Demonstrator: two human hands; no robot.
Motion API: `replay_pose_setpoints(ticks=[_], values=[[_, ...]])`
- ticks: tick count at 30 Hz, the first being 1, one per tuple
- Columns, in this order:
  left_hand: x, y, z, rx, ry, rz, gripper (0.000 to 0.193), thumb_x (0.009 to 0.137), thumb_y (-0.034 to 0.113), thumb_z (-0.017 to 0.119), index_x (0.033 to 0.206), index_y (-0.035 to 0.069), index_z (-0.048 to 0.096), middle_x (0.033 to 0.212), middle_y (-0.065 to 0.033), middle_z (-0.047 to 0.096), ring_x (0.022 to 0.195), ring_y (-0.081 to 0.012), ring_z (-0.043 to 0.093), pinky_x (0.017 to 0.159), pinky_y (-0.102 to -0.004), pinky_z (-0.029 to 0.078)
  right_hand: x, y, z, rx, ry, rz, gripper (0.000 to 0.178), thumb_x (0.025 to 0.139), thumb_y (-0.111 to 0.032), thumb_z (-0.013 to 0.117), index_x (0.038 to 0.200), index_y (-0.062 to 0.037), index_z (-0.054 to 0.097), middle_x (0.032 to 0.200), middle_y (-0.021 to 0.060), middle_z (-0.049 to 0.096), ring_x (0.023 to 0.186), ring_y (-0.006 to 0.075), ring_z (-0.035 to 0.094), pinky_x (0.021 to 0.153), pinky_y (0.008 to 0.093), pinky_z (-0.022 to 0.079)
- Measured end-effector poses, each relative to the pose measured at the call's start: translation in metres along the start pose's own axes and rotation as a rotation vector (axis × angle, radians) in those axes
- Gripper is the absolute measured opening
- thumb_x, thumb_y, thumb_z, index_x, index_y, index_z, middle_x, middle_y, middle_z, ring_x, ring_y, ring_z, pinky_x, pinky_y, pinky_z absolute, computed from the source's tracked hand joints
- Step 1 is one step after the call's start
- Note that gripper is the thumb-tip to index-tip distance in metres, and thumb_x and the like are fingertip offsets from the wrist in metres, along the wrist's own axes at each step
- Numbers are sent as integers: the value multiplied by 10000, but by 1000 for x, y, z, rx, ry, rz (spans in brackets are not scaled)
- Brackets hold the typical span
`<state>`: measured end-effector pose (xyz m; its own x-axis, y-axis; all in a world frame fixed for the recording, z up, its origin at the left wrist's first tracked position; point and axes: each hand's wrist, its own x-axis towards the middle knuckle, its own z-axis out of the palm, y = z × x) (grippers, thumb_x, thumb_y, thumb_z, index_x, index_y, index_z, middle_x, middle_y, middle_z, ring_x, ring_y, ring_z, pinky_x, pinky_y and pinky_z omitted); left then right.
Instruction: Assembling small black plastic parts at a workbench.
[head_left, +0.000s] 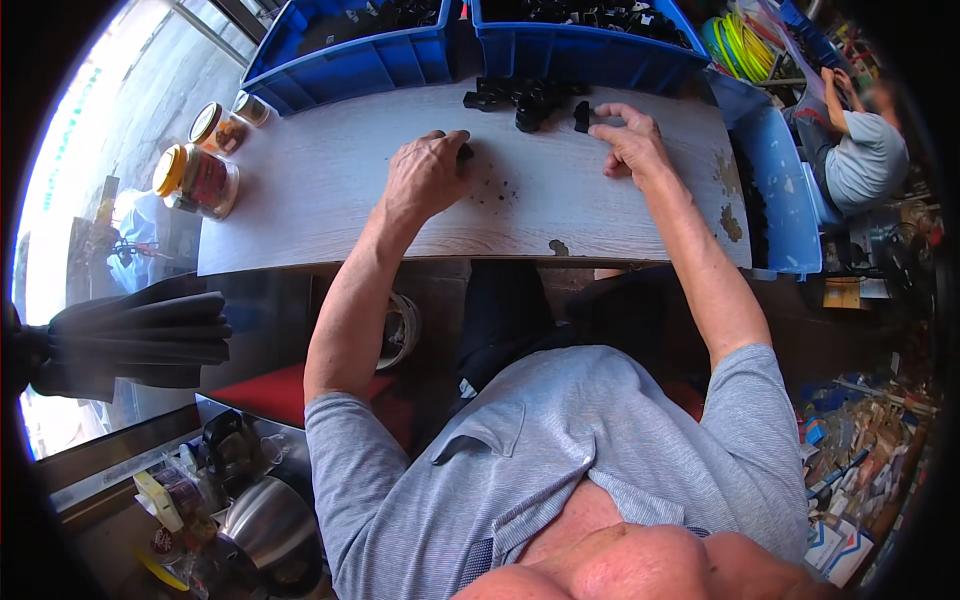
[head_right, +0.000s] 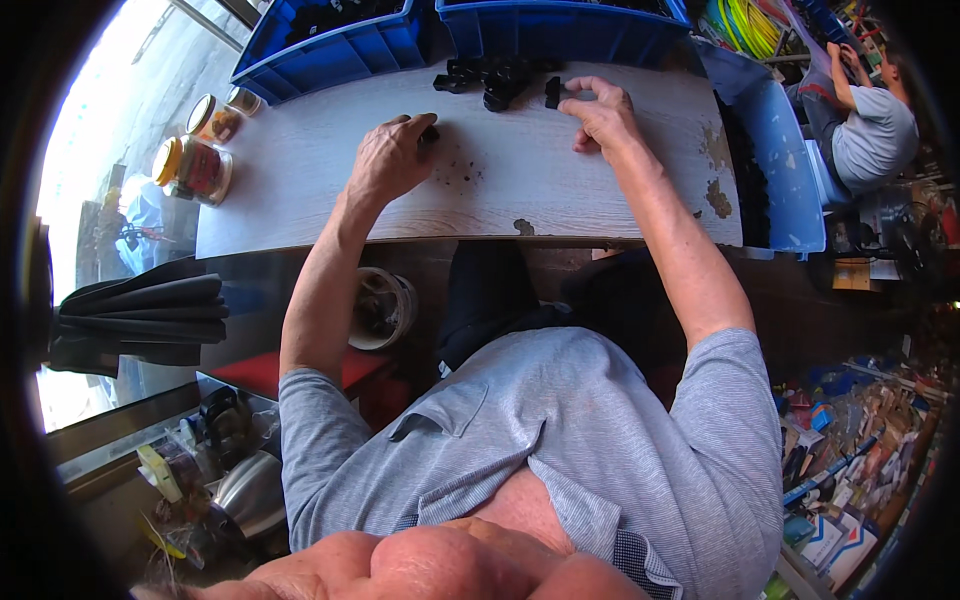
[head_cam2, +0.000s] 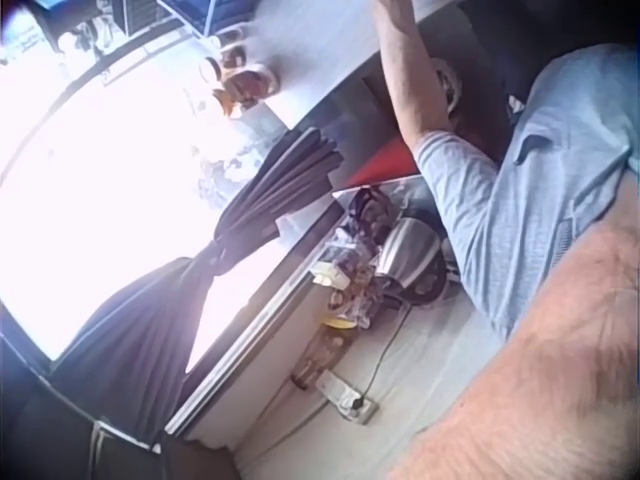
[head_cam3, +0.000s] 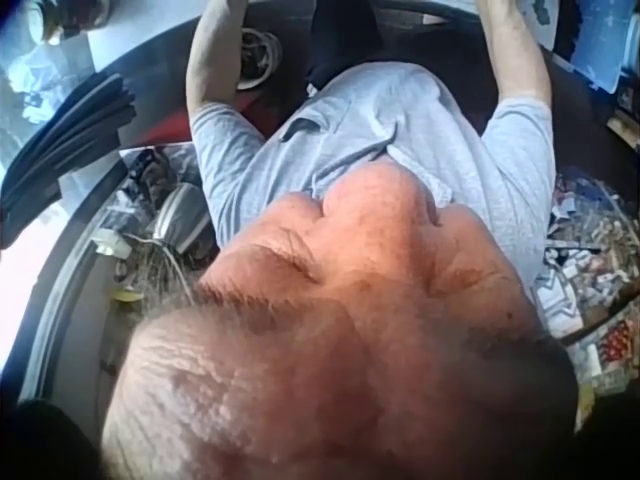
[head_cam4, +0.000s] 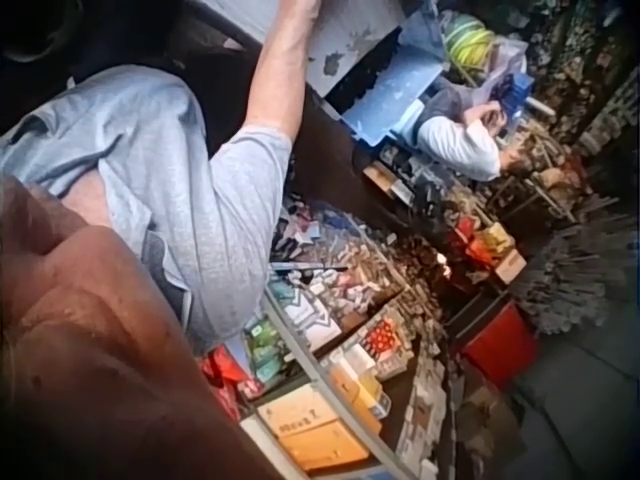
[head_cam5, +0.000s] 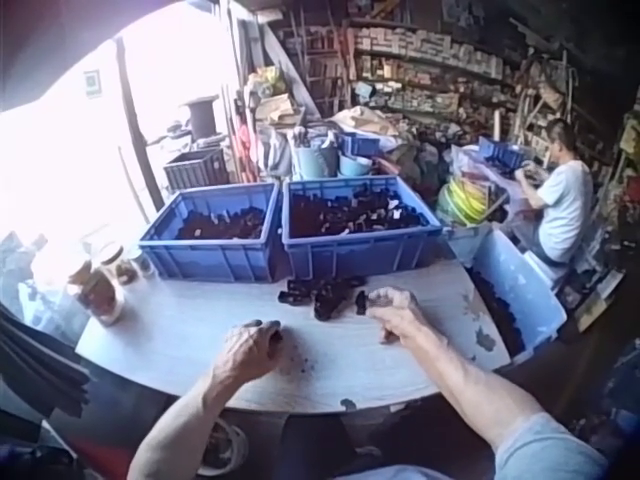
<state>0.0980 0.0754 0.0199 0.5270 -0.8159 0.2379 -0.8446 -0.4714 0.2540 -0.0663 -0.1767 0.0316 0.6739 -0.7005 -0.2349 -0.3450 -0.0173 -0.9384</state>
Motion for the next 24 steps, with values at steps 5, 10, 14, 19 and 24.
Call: replay_pose_setpoints(ticks=[5,10,14,19,24], values=[[0,1,-3,-44,-16,-12,317,889,141,657,1199,101,713,986,-144,724,906,-338,696,822,-429,554,4,-7,1,-106,-30,-55,485,862,-108,711,1337,-128,616,590,2,559,431,85,534,378,276,495],[-8,4,4,60,223,45,309,873,161,693,1174,96,720,1050,-116,717,999,-330,649,857,-432,542,7,-19,4,-281,-100,-27,441,870,-159,731,1298,-114,635,578,9,561,408,85,513,368,270,461],[-9,2,14,-39,201,45,293,864,121,687,1154,85,717,1073,-110,714,1029,-318,643,864,-423,538,17,-7,5,-267,-68,2,363,878,-214,749,1211,-96,661,556,6,553,392,82,500,369,264,449],[-12,10,22,-141,330,118,282,858,54,679,1138,70,703,1034,-115,722,968,-318,661,856,-417,538,8,-8,0,-188,-91,55,347,889,-282,754,1156,-80,666,562,-3,554,413,79,520,381,273,478],[-16,23,23,-270,370,90,255,866,63,695,1120,57,706,991,-136,719,888,-328,682,797,-406,547,-1,-3,-6,-70,-111,59,391,855,-262,773,1183,-80,662,562,-13,544,434,79,540,396,274,499]])
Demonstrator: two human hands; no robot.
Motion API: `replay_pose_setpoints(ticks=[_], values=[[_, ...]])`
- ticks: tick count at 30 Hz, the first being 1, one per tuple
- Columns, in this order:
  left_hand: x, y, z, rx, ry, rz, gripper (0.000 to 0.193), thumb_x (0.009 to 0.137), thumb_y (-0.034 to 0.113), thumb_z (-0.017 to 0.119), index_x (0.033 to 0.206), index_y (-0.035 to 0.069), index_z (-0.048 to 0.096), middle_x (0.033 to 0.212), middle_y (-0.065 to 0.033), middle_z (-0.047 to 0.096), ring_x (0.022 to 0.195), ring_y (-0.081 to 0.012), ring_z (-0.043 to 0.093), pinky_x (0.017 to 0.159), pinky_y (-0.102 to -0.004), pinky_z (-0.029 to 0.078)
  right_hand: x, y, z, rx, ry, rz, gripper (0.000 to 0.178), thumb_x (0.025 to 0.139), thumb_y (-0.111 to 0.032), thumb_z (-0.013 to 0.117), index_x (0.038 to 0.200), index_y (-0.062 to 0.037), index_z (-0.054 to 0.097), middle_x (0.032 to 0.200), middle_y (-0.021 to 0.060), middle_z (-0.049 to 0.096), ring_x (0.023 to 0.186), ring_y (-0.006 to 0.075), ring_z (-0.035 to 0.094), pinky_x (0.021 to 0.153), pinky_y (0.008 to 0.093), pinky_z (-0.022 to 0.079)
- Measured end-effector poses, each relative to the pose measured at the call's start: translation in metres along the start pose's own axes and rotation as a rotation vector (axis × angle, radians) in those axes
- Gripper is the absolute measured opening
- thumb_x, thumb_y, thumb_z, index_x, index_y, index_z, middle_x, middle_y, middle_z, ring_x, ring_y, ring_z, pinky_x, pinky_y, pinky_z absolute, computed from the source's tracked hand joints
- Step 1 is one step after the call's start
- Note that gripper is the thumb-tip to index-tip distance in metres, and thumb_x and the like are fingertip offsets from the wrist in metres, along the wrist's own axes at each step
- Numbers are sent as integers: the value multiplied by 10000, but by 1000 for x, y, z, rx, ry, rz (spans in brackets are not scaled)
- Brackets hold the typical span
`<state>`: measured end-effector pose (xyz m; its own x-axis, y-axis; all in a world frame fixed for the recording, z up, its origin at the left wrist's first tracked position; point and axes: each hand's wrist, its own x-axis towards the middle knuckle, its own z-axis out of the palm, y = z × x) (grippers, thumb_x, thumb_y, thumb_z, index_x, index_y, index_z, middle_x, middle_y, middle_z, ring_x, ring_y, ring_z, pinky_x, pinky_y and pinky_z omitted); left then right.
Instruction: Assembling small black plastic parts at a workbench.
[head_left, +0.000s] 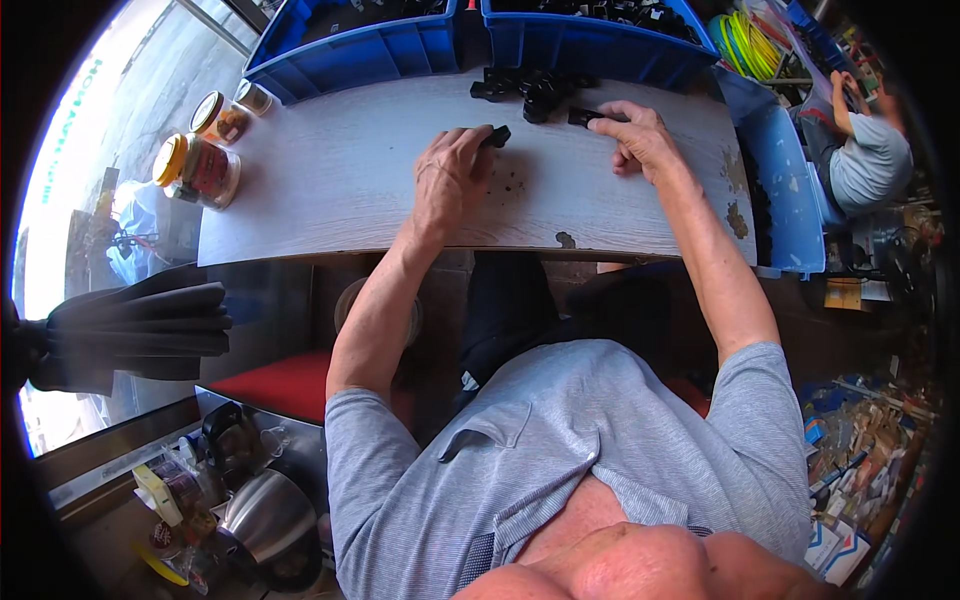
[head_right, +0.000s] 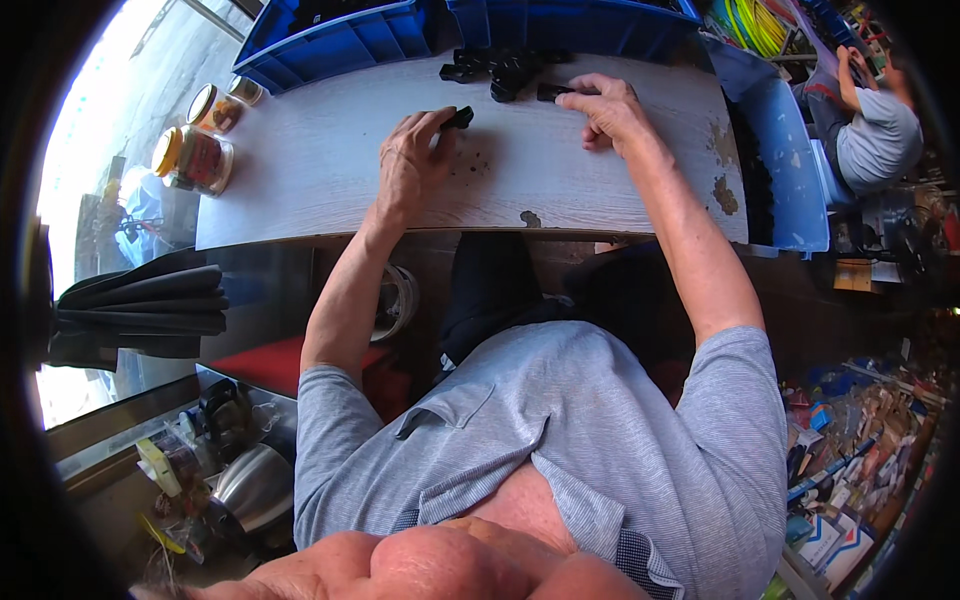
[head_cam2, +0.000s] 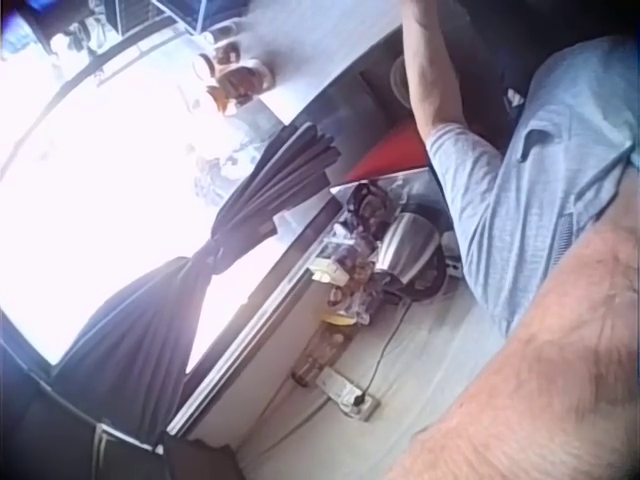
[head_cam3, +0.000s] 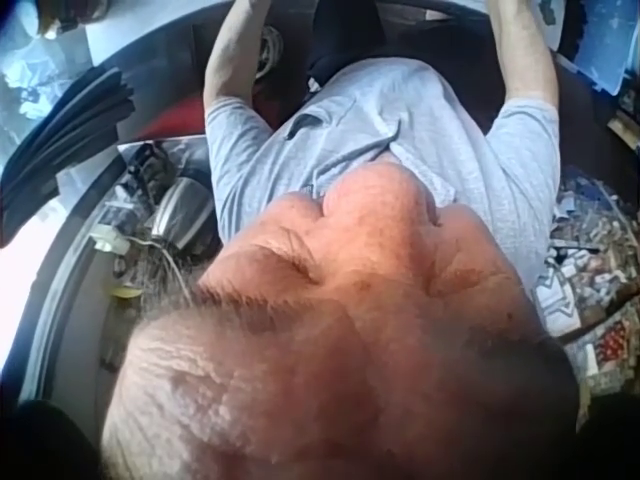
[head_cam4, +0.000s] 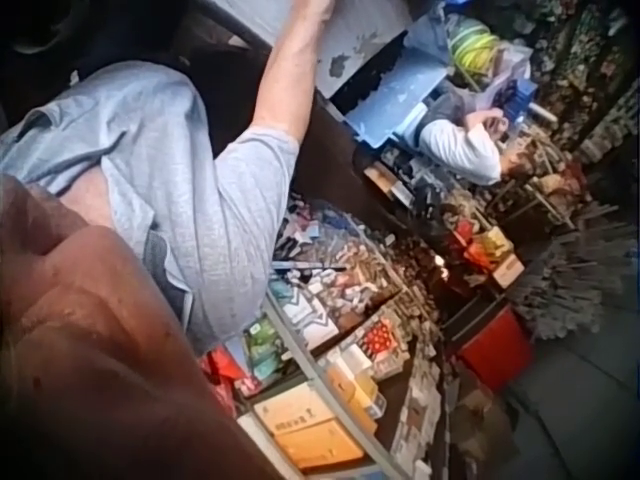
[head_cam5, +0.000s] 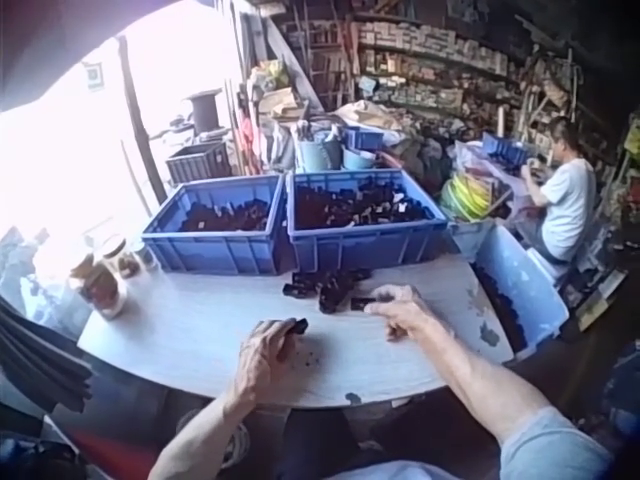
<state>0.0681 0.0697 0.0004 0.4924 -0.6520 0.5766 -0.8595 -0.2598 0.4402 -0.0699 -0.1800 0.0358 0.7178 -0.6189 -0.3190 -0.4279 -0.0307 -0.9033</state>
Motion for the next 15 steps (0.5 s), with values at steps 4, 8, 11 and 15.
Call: replay_pose_setpoints(ticks=[4,8,11,15], values=[[2,16,11,-151,44,-17,254,862,70,708,1115,48,709,981,-141,716,857,-337,693,749,-396,553,-7,-3,4,-97,31,-60,410,816,-208,785,1188,-86,662,591,-21,557,435,79,525,406,274,500],[13,30,27,-160,68,34,270,870,85,705,1139,71,707,989,-135,714,859,-345,693,749,-400,557,-3,-7,10,-170,10,-40,391,810,-178,782,1172,-92,663,610,-24,562,433,73,493,401,269,473],[22,40,37,-161,60,51,273,877,100,698,1149,84,707,999,-130,714,867,-341,691,760,-406,554,-6,-8,11,-233,11,-12,366,818,-156,764,1165,-98,664,623,-22,562,435,69,467,396,263,435],[37,41,49,-77,2,144,264,887,89,674,1146,106,721,1016,-111,714,897,-329,692,771,-404,557,-11,-5,8,-217,-71,-29,347,810,-147,744,1149,-106,684,642,-10,562,459,84,473,419,270,439]])
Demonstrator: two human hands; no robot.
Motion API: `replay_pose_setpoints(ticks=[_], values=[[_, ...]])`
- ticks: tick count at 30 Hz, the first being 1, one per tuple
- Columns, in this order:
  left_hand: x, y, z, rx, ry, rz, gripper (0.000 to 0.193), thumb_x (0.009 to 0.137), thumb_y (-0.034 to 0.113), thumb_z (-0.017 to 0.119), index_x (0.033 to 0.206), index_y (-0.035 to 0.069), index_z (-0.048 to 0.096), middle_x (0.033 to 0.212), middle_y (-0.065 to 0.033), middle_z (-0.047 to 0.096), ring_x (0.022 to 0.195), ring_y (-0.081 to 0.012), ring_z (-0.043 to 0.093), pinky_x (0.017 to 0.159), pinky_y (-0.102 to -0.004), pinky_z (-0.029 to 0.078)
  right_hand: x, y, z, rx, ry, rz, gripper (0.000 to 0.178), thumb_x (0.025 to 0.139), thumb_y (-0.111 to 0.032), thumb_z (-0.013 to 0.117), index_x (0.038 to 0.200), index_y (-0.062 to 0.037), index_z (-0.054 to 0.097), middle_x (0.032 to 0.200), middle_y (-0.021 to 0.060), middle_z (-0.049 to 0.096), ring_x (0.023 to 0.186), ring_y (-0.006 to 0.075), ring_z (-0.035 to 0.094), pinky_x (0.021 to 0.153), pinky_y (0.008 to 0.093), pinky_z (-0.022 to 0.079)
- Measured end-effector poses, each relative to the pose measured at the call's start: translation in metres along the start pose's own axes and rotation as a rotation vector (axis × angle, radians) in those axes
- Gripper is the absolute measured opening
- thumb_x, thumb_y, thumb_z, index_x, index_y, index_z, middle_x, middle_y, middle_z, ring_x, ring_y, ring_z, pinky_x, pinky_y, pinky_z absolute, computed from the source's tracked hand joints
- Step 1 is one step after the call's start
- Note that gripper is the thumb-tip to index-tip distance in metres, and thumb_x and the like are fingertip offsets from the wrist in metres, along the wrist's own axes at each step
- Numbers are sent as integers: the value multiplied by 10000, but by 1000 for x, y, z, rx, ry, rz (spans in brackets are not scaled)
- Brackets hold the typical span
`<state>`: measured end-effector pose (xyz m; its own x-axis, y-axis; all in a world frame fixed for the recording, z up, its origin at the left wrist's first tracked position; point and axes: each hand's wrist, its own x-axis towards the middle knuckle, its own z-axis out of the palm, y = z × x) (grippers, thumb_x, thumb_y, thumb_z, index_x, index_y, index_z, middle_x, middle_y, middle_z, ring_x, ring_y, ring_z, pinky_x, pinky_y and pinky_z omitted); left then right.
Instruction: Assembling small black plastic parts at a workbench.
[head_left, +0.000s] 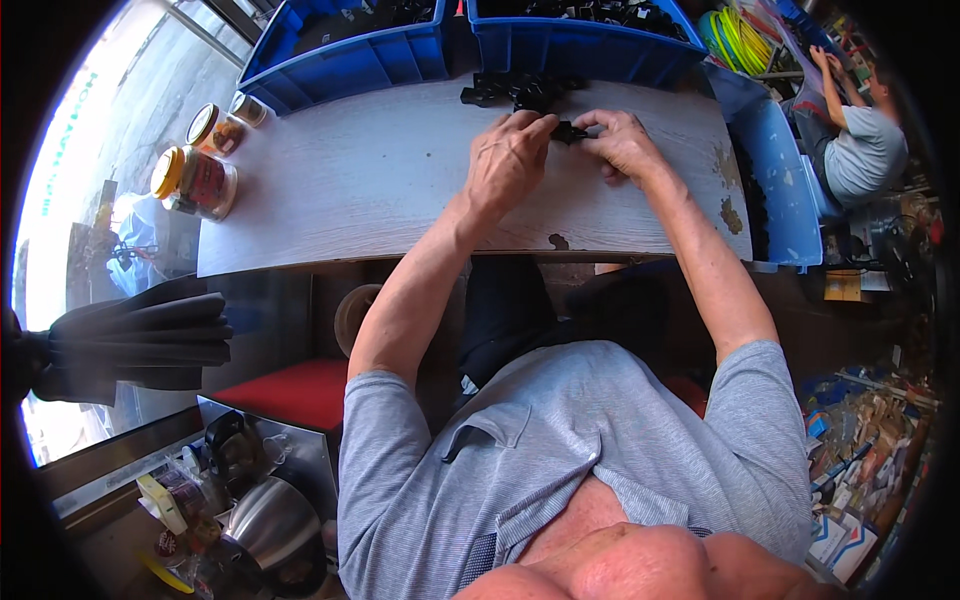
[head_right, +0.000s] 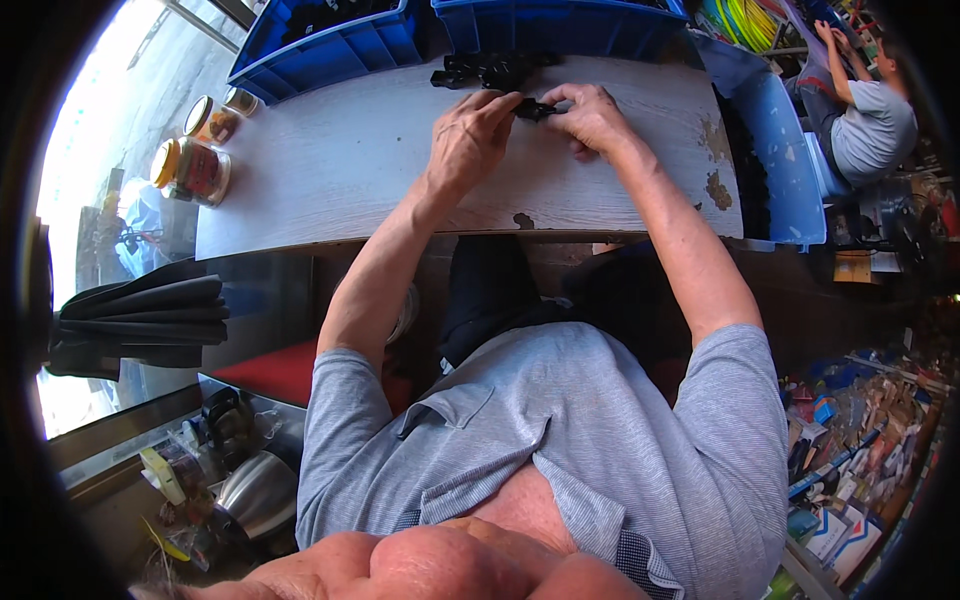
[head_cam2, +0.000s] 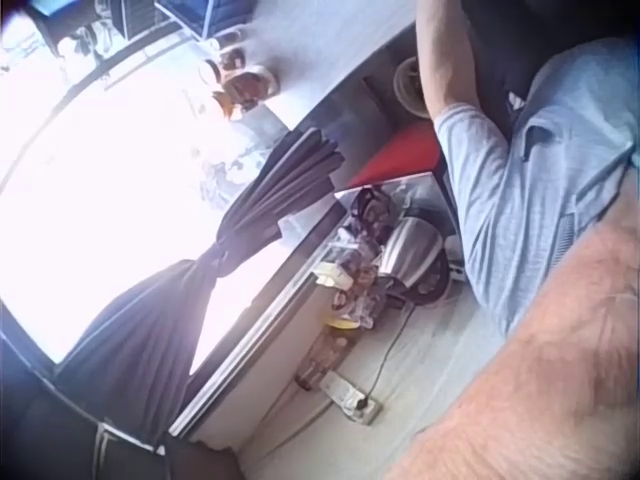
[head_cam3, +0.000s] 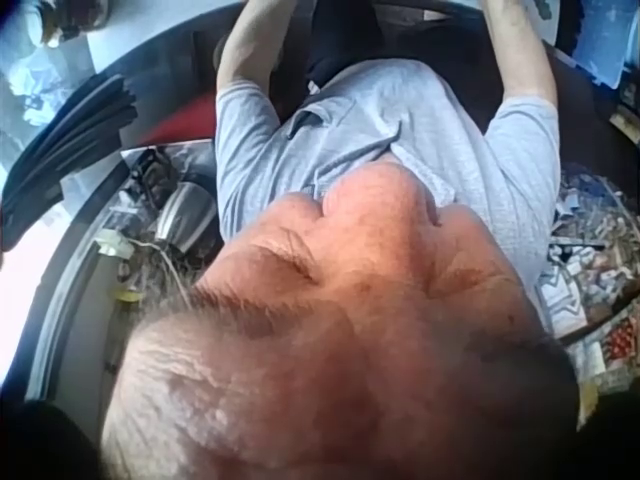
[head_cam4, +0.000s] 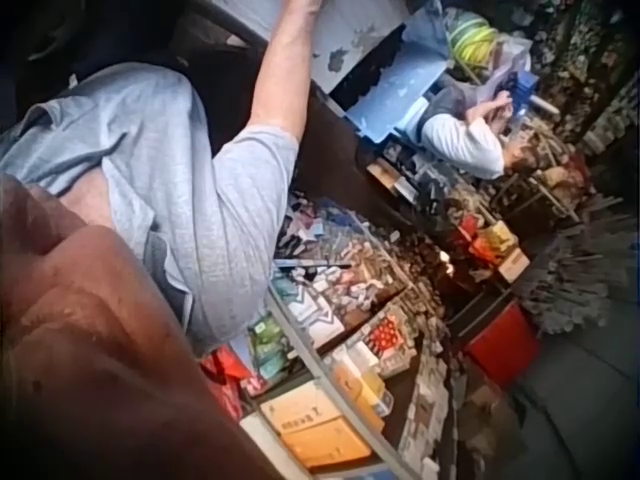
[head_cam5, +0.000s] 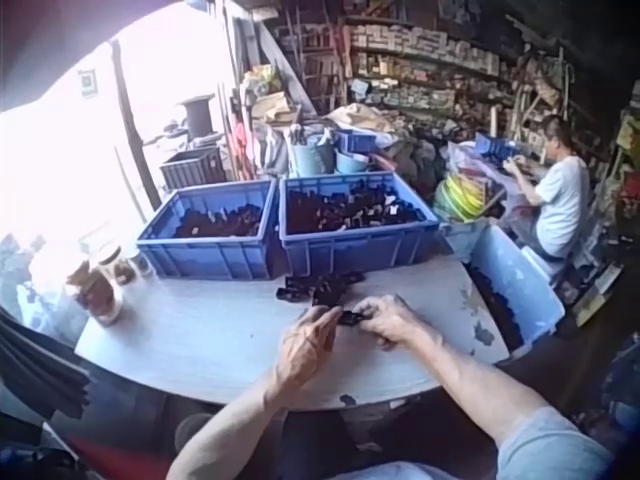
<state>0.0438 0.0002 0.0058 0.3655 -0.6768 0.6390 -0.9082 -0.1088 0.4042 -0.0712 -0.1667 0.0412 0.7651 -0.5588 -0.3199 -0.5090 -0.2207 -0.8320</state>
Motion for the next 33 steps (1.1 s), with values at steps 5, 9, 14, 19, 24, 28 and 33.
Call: replay_pose_setpoints(ticks=[5,9,14,19,24,28,33], values=[[7,0,10,-14,-122,53,292,883,63,650,1159,125,725,1054,-98,706,943,-319,691,784,-401,563,-1,5,0,-11,-11,-35,342,806,-128,713,1148,-109,701,668,0,572,493,96,505,440,281,472],[12,1,15,-30,-138,110,361,841,25,638,1178,129,718,1104,-96,692,966,-320,689,782,-407,571,4,11,-2,0,-5,-55,339,825,-74,668,1163,-97,693,654,8,578,492,103,520,434,289,474],[8,-2,16,-63,-116,103,414,791,0,645,1182,120,707,1119,-101,680,964,-323,689,784,-410,575,5,11,-1,-5,-17,-75,353,826,-53,658,1176,-90,685,641,17,587,483,107,529,424,286,467],[7,-2,18,-100,-74,98,453,744,-29,664,1170,118,704,1119,-100,675,964,-320,686,794,-407,578,1,10,0,41,25,-77,373,810,-22,656,1178,-79,681,634,17,579,456,108,515,404,288,446],[6,-2,21,-58,-40,106,440,747,-15,672,1164,121,703,1115,-96,675,995,-310,679,806,-402,579,3,14,-1,72,6,-76,377,809,-11,647,1181,-62,676,617,15,555,455,109,513,396,292,422],[7,-1,19,-38,-94,111,450,753,-3,671,1185,122,699,1143,-95,677,1021,-306,669,841,-403,571,2,13,-1,28,-5,-57,373,813,-9,643,1181,-57,676,614,12,543,456,110,514,395,297,413],[5,-2,19,-38,-170,141,453,772,13,667,1211,122,693,1182,-85,679,1039,-308,662,885,-402,556,2,12,1,41,-10,-67,330,811,-21,658,1137,-71,676,614,-12,519,451,97,477,396,280,396]])
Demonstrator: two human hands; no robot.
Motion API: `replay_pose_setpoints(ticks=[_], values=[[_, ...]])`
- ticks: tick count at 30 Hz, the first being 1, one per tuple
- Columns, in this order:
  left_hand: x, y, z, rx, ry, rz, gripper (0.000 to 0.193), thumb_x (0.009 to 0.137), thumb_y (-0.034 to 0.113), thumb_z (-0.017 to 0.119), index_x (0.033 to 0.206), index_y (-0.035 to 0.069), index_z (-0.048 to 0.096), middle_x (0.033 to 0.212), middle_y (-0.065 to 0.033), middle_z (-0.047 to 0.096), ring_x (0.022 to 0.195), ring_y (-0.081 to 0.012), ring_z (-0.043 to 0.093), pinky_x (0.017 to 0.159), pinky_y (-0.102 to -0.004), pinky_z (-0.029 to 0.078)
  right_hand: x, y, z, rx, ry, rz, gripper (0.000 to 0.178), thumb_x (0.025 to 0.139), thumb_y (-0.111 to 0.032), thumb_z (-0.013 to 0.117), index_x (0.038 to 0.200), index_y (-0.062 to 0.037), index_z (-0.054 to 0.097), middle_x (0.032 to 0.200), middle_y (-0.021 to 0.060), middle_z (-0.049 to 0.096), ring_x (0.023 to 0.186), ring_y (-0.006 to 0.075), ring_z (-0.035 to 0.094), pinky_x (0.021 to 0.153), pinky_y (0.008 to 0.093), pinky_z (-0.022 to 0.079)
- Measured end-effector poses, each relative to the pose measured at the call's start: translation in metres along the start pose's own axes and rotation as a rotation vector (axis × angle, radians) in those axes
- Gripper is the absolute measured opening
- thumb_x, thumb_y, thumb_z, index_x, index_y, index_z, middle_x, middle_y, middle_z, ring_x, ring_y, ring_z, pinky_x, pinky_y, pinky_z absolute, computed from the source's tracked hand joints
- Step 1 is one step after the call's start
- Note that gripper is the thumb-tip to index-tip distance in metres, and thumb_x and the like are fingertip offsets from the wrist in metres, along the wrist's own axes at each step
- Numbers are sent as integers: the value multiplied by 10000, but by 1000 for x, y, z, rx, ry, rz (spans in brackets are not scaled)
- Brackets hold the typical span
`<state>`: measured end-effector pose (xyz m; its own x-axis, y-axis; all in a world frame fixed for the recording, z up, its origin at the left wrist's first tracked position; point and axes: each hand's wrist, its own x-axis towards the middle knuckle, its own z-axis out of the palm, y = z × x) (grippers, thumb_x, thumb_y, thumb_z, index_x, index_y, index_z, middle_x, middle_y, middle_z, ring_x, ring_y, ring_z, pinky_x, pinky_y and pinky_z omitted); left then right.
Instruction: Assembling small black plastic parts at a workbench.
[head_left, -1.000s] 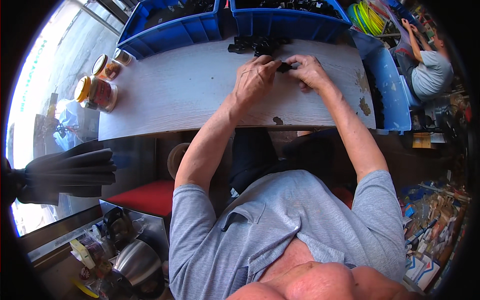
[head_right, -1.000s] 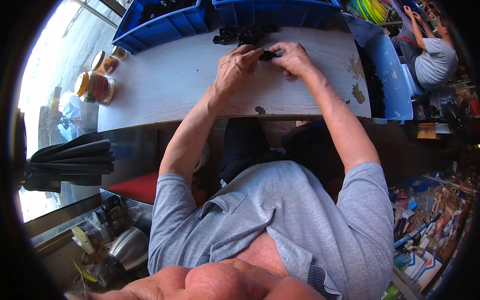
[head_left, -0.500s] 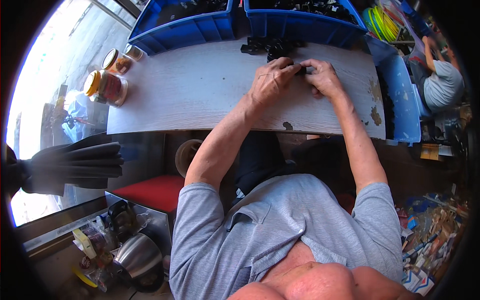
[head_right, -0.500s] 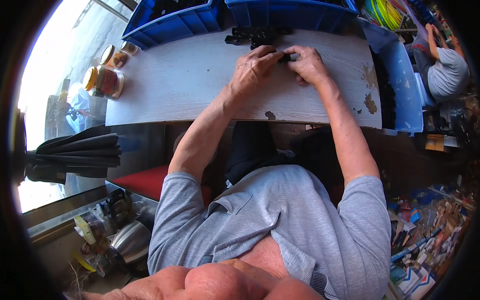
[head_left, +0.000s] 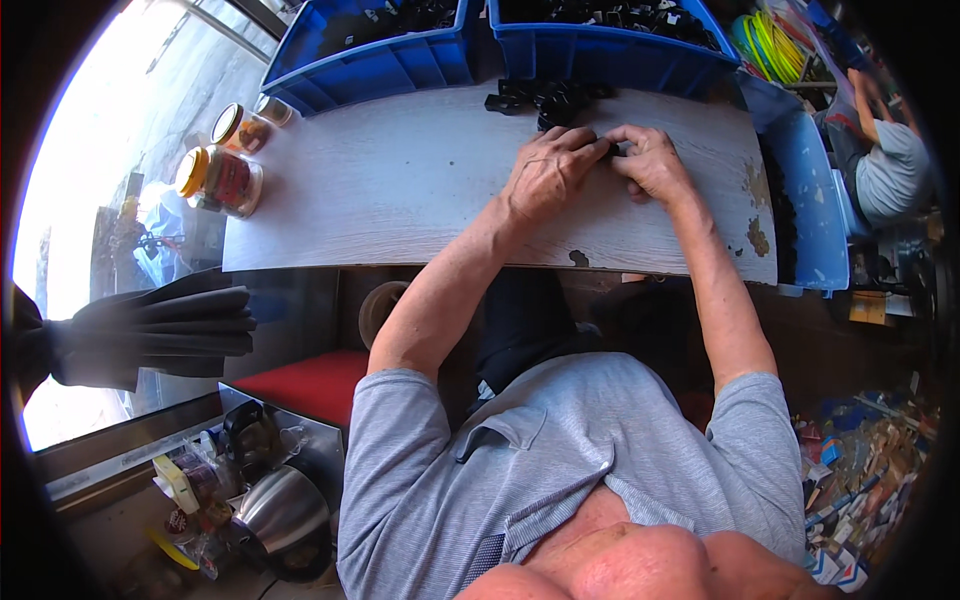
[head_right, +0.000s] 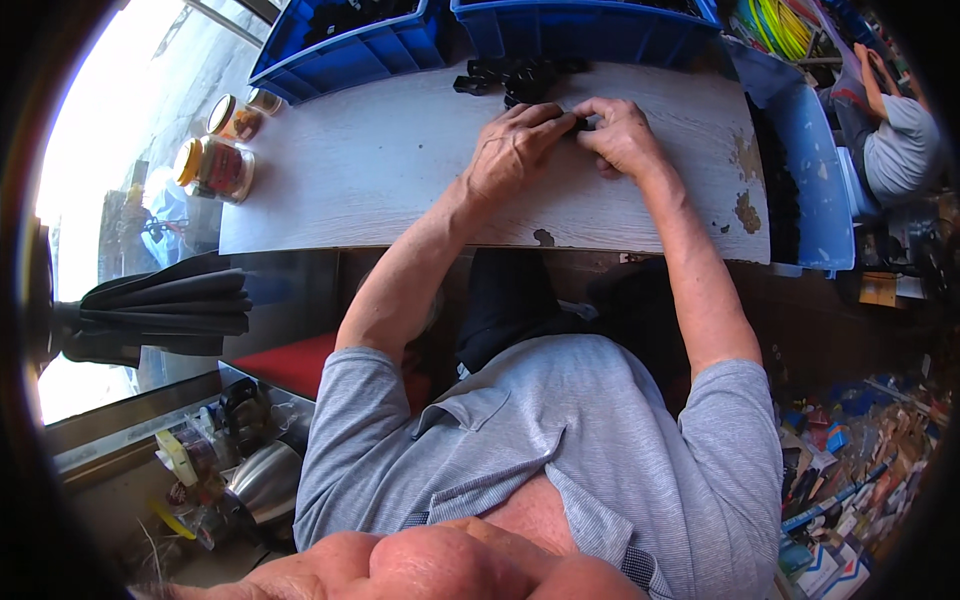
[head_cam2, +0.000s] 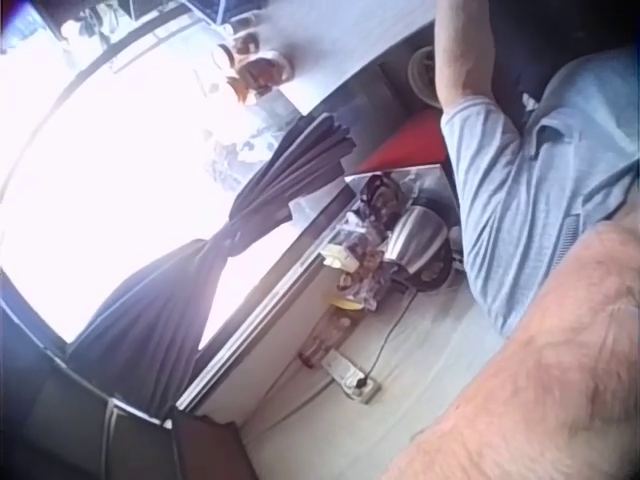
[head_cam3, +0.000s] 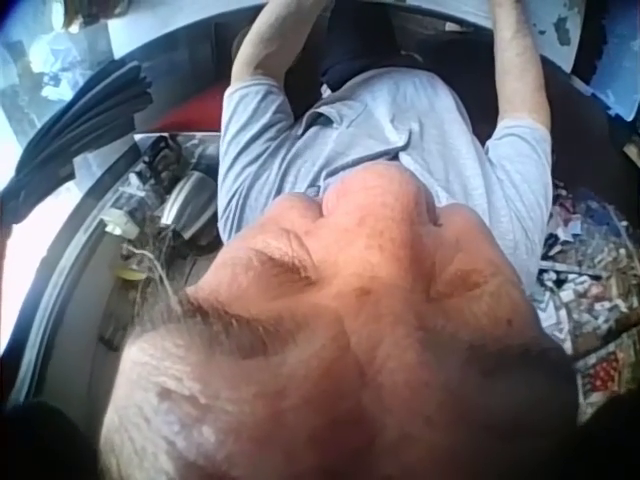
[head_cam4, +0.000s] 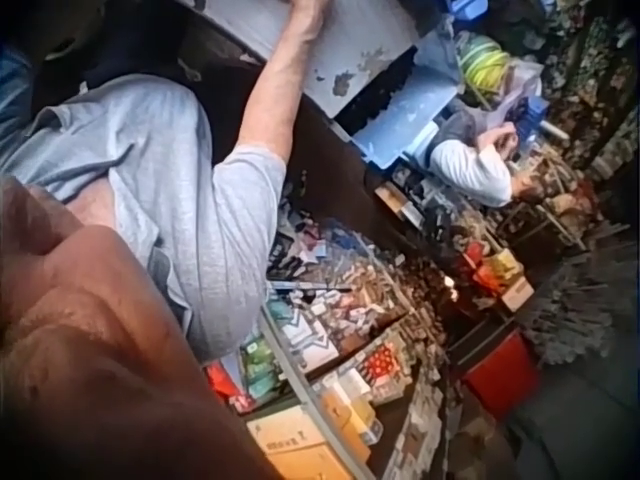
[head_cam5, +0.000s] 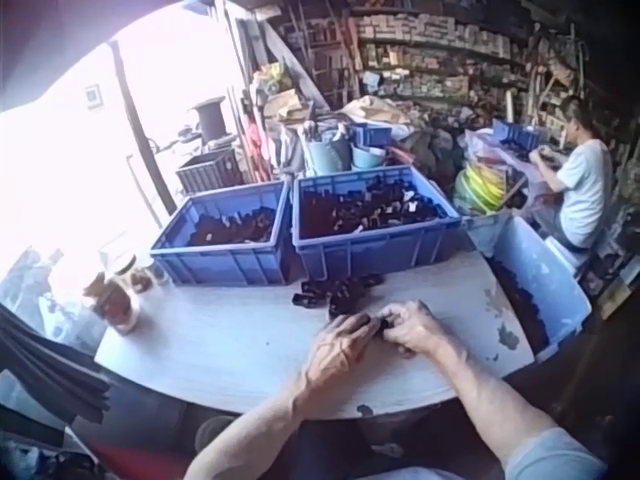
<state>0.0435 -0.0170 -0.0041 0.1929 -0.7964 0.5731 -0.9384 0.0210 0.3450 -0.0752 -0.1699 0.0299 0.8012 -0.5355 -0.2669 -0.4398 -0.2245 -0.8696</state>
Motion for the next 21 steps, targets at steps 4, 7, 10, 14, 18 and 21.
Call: replay_pose_setpoints(ticks=[4,7,10,14,18,21], values=[[-3,9,-1,96,-27,-32,437,794,61,674,1225,135,687,1188,-60,683,1106,-285,638,910,-416,512,0,0,-1,52,-12,6,295,813,-25,672,1102,-82,672,606,-37,482,440,83,428,391,267,355],[-5,11,-1,134,-37,-45,416,820,88,674,1233,143,681,1196,-56,682,1145,-268,619,914,-426,482,-2,-1,1,25,6,5,286,819,-26,680,1100,-79,671,602,-39,473,436,83,421,390,268,349],[-6,9,-1,128,-10,-31,391,845,129,685,1235,146,677,1249,-68,658,1178,-281,593,920,-437,466,2,3,-3,-36,-5,-11,318,818,-83,728,1134,-81,689,631,-11,560,466,96,506,427,278,467],[-1,7,-10,218,286,-142,469,847,313,744,1271,135,650,1373,-156,565,1263,-405,503,985,-502,431,-4,0,-2,-23,-19,-25,325,824,-106,740,1141,-65,684,623,-5,563,456,98,503,418,269,453],[12,-22,-12,365,359,-343,679,866,547,689,1369,106,573,1398,-279,489,1301,-555,399,1081,-614,329,-8,3,1,56,79,-79,309,799,-134,781,1073,-60,659,580,-39,474,402,75,414,363,249,344],[11,-43,3,341,201,-371,678,875,540,673,1355,71,577,1391,-272,503,1310,-528,410,1085,-597,341,-5,8,4,82,89,-115,317,797,-156,786,1066,-54,653,567,-45,467,400,68,413,355,244,344]])
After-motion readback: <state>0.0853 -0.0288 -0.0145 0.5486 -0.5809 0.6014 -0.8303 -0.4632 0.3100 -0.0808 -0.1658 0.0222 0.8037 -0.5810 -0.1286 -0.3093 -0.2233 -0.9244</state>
